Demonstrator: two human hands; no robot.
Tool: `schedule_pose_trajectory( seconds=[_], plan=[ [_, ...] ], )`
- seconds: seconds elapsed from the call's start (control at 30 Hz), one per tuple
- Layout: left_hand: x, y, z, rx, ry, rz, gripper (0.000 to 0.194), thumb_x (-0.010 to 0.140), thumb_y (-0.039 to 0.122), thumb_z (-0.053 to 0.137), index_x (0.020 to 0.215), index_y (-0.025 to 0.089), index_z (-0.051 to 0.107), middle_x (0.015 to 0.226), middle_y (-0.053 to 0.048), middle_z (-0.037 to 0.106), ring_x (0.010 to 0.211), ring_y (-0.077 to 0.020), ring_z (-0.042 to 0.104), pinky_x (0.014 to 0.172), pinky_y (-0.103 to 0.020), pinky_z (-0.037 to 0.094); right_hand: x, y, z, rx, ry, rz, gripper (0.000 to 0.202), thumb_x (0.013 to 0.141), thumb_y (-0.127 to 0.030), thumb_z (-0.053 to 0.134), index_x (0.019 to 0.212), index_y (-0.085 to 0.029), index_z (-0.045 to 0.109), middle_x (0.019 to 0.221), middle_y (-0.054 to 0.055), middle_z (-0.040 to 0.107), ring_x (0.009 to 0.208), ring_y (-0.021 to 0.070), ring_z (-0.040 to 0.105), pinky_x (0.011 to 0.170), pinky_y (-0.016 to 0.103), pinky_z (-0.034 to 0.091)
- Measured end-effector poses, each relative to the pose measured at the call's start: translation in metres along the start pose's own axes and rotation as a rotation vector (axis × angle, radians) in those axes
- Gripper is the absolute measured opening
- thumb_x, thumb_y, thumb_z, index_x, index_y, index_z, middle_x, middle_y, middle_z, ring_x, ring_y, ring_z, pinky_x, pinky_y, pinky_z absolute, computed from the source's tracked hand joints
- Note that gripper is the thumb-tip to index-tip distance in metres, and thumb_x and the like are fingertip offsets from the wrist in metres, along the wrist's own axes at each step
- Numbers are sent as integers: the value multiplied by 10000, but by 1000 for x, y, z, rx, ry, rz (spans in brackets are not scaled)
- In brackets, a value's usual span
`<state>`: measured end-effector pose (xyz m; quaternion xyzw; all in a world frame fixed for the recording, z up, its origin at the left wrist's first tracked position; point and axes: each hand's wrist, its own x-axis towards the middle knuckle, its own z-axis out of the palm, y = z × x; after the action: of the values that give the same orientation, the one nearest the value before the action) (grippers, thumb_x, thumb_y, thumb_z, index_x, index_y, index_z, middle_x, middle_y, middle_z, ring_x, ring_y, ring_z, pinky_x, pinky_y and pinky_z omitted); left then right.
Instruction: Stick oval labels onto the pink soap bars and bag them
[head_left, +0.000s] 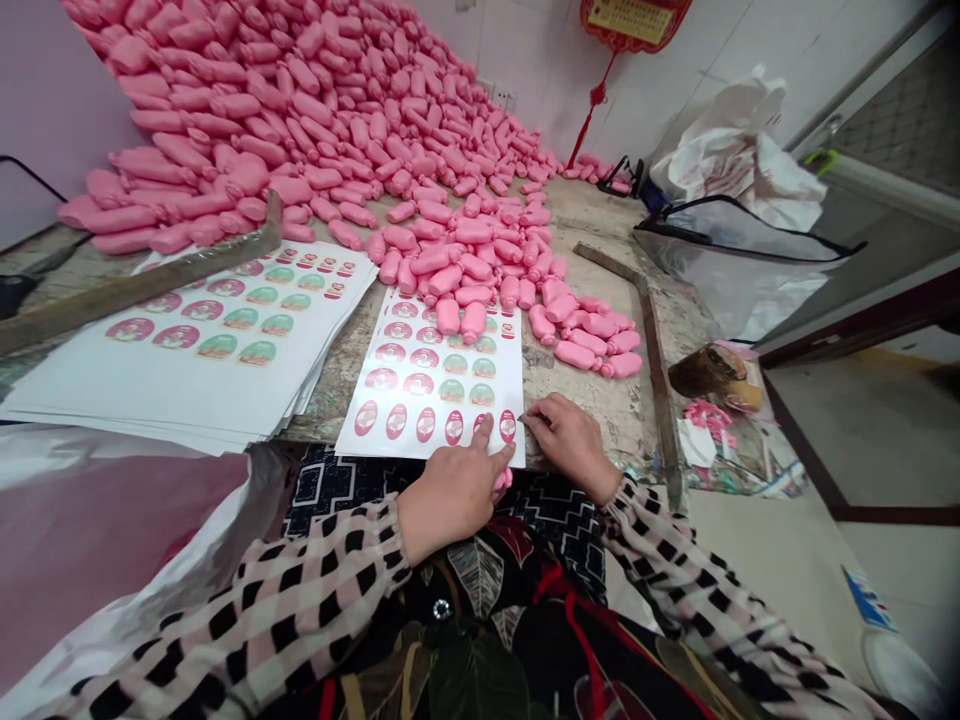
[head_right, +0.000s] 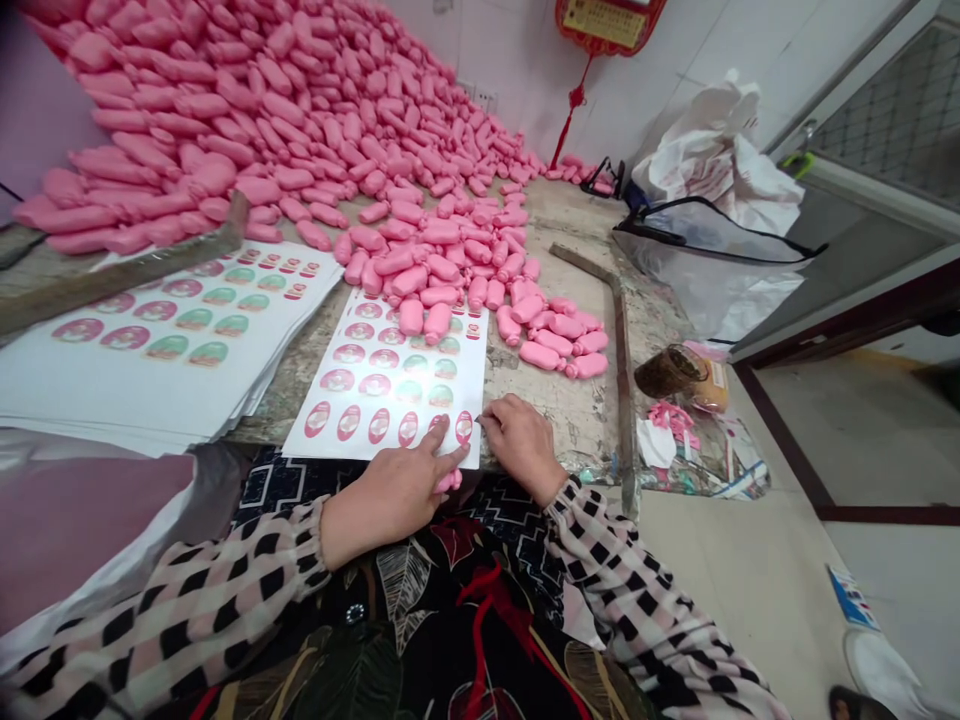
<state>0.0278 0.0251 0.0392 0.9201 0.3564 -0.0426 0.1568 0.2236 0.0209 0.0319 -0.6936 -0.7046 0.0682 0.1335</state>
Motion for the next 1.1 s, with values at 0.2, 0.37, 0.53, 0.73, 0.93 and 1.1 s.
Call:
schedule_pose_trajectory(
  seconds=[0.2,0.37,0.53,0.73,0.93,1.1],
  plan=[
    [-1,2,-1,-13,-11,-17,573,818,278,445,1377,289,320,1476,-201,195,929,-344,613,695,-446,479,-4,-2,1,59,-2,-2,177,872,-331,488,847,-233,634,838,1,613,810,138,558,670,243,364],
    [-2,2,0,-37,-11,-29,552,834,266,418,1378,284,330,1482,-188,189,933,-335,608,696,-426,469,-4,-4,0,44,38,11,179,876,-301,472,857,-232,636,862,18,611,819,149,552,674,251,361],
    [-2,3,3,-1,11,-25,562,839,292,422,1389,295,306,1473,-193,212,890,-320,618,672,-417,471,0,2,-3,69,-19,-28,154,860,-310,501,842,-236,634,843,7,614,816,146,553,657,247,355],
    [-1,7,5,19,12,-57,586,836,281,441,1396,333,277,1480,-204,180,823,-287,635,656,-399,469,-6,0,6,230,-57,32,129,839,-303,522,828,-224,624,834,-4,613,779,135,553,675,241,377],
    [-1,6,7,30,8,-62,554,854,300,415,1388,361,284,1489,-182,171,816,-275,637,631,-376,466,-10,-8,7,125,84,142,172,869,-309,465,840,-225,613,868,17,608,807,154,557,673,256,372],
    [0,7,7,34,11,-64,542,860,317,397,1390,354,287,1489,-187,170,789,-273,642,619,-378,469,-2,-4,-5,4,-32,-7,168,869,-308,479,852,-237,631,865,17,613,819,151,555,648,254,349]
  ],
)
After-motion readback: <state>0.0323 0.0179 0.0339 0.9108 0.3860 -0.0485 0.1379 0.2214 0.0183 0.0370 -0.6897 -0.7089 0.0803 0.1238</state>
